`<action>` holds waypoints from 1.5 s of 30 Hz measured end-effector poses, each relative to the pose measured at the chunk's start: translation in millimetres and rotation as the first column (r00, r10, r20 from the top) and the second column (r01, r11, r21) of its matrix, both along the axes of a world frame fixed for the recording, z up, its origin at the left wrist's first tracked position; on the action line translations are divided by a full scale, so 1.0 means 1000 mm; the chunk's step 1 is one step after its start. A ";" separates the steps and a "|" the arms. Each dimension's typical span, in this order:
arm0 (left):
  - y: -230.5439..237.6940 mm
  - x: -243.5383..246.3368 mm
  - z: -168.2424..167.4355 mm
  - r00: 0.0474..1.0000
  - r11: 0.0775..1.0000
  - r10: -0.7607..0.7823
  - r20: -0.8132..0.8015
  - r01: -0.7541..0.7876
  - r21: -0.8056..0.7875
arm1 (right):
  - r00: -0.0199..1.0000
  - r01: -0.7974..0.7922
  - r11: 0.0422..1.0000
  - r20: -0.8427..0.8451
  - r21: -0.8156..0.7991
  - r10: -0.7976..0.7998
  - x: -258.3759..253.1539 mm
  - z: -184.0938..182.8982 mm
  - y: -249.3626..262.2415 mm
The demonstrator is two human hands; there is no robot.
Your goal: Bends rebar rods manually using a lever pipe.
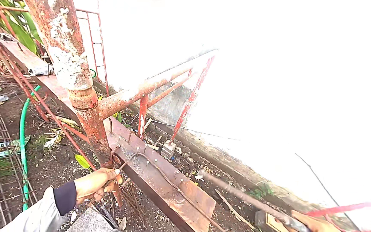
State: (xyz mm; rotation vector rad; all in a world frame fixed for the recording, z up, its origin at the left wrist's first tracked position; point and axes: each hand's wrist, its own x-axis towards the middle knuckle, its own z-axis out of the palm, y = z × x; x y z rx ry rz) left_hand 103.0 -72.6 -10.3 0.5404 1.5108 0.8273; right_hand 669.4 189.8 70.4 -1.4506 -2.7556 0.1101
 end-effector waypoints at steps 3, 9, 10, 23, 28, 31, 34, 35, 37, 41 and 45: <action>0.002 0.005 0.009 0.999 0.999 -0.006 -0.039 0.005 -0.038 | 0.974 -0.214 0.976 0.086 0.041 0.210 0.027 -0.046 0.061; 0.006 0.014 0.019 0.993 0.997 0.019 -0.114 -0.027 -0.069 | 0.915 -0.402 0.897 0.119 0.182 0.386 -0.012 -0.079 0.155; 0.007 0.015 0.019 0.992 0.997 0.023 -0.120 -0.032 -0.074 | 0.894 -0.447 0.865 0.121 0.226 0.430 -0.024 -0.081 0.171; 0.012 0.023 0.031 0.984 0.992 0.025 -0.175 -0.046 -0.116 | 0.596 -0.801 0.532 0.278 0.275 0.753 -0.156 -0.061 0.256; 0.012 0.024 0.032 0.982 0.993 0.014 -0.190 -0.036 -0.115 | 0.637 -0.771 0.594 0.275 0.230 0.720 -0.138 -0.063 0.248; 0.011 0.024 0.031 0.979 0.994 0.017 -0.202 -0.039 -0.103 | 0.708 -0.705 0.652 0.231 0.278 0.667 -0.123 -0.061 0.241; 0.009 0.024 0.026 0.974 0.994 0.038 -0.222 -0.060 -0.092 | 0.783 -0.618 0.750 0.261 0.235 0.564 -0.126 -0.047 0.229; 0.009 0.024 0.026 0.970 0.994 0.041 -0.239 -0.064 -0.092 | 0.813 -0.577 0.786 0.243 0.220 0.529 -0.126 -0.046 0.225; 0.008 0.025 0.025 0.962 0.994 0.048 -0.269 -0.071 -0.077 | 0.863 -0.505 0.833 0.164 0.228 0.478 -0.120 -0.053 0.224; 0.008 0.031 0.021 0.925 0.995 0.065 -0.374 -0.088 -0.045 | 0.933 -0.357 0.885 0.073 0.300 0.352 -0.118 -0.081 0.223; 0.008 0.035 0.018 0.876 0.995 0.071 -0.476 -0.099 -0.034 | 0.973 -0.228 0.947 0.096 0.225 0.212 -0.124 -0.078 0.206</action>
